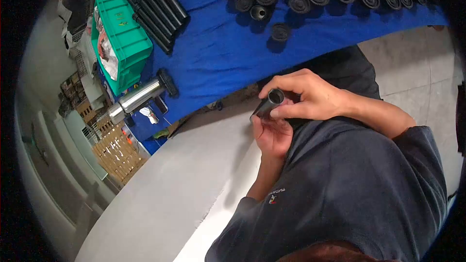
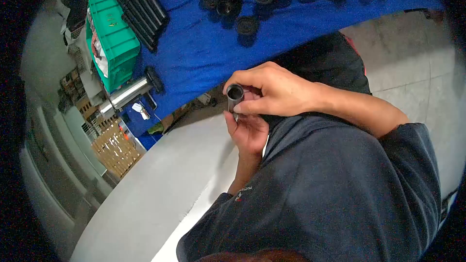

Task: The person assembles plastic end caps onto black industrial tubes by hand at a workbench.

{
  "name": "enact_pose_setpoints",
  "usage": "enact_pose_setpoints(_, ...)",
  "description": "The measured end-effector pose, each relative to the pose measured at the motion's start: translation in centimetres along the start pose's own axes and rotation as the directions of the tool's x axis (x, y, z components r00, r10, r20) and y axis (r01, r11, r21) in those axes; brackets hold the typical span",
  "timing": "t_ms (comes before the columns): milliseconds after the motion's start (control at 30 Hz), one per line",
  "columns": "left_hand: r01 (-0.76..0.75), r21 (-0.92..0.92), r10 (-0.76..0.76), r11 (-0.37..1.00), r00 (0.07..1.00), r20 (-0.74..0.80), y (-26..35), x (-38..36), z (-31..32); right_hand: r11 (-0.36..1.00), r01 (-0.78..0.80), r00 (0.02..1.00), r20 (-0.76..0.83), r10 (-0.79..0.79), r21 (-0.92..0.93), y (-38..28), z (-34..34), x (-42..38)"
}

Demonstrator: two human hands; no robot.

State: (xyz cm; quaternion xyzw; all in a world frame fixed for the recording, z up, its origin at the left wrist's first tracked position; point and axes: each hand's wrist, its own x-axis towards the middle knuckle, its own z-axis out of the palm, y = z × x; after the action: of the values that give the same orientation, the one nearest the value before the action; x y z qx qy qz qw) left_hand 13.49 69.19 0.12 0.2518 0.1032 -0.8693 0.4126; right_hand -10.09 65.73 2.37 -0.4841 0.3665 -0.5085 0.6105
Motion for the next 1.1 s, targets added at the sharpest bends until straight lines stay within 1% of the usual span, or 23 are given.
enact_pose_setpoints(100, -0.07, 0.168, 0.069, 0.983, 0.998, 0.011, -1.0, 0.3, 0.7, 0.999, 0.011, 1.0, -0.004, -0.012, -0.037, 0.3, 0.4, -0.1)
enact_pose_setpoints(200, -0.128, 0.229, 0.147, 0.965, 0.987, -0.069, -1.5, 0.4, 1.1, 0.998, 0.037, 0.999, -0.02, -0.038, -0.055, 0.4, 0.6, -0.1)
enact_pose_setpoints(300, -0.099, 0.175, 0.109, 0.98, 0.993, -0.048, -1.2, 0.4, 0.4, 0.992, 0.051, 0.996, -0.063, -0.058, -0.115, 1.0, 0.9, -0.2)
enact_pose_setpoints(400, -0.091, 0.16, 0.103, 0.983, 0.992, -0.072, -0.6, 0.2, -0.5, 0.995, -0.018, 1.0, 0.001, 0.018, -0.101, -0.3, 0.1, -0.1)
enact_pose_setpoints(500, -0.217, 0.231, 0.233, 0.948, 0.972, -0.041, -0.3, 0.2, 0.1, 0.996, 0.037, 0.999, 0.002, -0.037, -0.086, 0.2, -0.1, -0.4)
enact_pose_setpoints(600, -0.369, 0.514, 0.338, 0.775, 0.928, 0.156, 0.8, 0.9, 3.3, 0.955, 0.113, 0.994, 0.043, -0.105, -0.275, -0.1, 0.0, -1.1)
enact_pose_setpoints(633, -0.395, 0.548, 0.405, 0.738, 0.908, 0.109, 0.9, 1.0, 4.9, 0.948, 0.083, 0.989, 0.139, -0.042, -0.308, -1.0, -0.2, -1.1)
enact_pose_setpoints(667, -0.392, 0.574, 0.374, 0.719, 0.914, 0.156, 1.9, 1.1, 5.3, 0.937, 0.15, 0.979, 0.18, -0.096, -0.315, -0.8, 0.0, -1.2)
enact_pose_setpoints(733, -0.392, 0.628, 0.307, 0.672, 0.92, 0.245, 4.0, 1.3, 6.3, 0.886, 0.219, 0.953, 0.284, -0.104, -0.409, -1.0, 0.1, -1.3)
enact_pose_setpoints(767, -0.393, 0.59, 0.276, 0.706, 0.919, 0.282, 4.2, 1.6, 7.1, 0.918, 0.14, 0.972, 0.229, -0.056, -0.371, -1.2, 0.0, -1.3)
enact_pose_setpoints(800, -0.39, 0.717, 0.254, 0.578, 0.921, 0.296, 4.8, 1.6, 7.1, 0.944, 0.061, 0.984, 0.175, -0.003, -0.324, -1.5, -0.1, -1.3)
enact_pose_setpoints(867, -0.347, 0.9, 0.202, 0.265, 0.932, 0.3, 5.9, 1.2, 6.7, 0.973, -0.076, 0.994, 0.061, 0.091, -0.217, -2.2, -0.6, -1.3)
enact_pose_setpoints(900, -0.308, 0.932, 0.186, 0.191, 0.944, 0.274, 5.6, 1.0, 7.0, 0.987, -0.075, 0.997, 0.017, 0.078, -0.14, -2.2, -0.7, -1.1)
enact_pose_setpoints(933, -0.226, 0.953, 0.099, 0.2, 0.973, 0.21, 6.3, 0.7, 6.0, 0.995, -0.073, 0.997, -0.028, 0.071, -0.062, -2.1, -0.8, -0.9)
enact_pose_setpoints(967, -0.182, 0.956, 0.034, 0.232, 0.983, 0.179, 5.8, 0.6, 5.8, 0.998, -0.069, 0.997, -0.018, 0.069, -0.005, -1.9, -1.0, -0.9)
enact_pose_setpoints(1000, -0.133, 0.955, -0.034, 0.264, 0.989, 0.146, 5.0, 0.7, 6.0, 0.998, -0.051, 0.999, -0.004, 0.051, -0.022, -2.0, -1.1, -0.8)
enact_pose_setpoints(1067, -0.062, 0.96, -0.098, 0.274, 0.991, 0.092, 4.4, 0.6, 5.2, 0.998, -0.02, 0.999, 0.024, 0.021, -0.058, -2.4, -1.3, -0.7)
enact_pose_setpoints(1100, -0.027, 0.96, -0.129, 0.279, 0.99, 0.065, 4.1, 0.5, 4.9, 0.996, 0.024, 1.0, 0.018, -0.022, -0.084, -2.4, -1.2, -0.7)
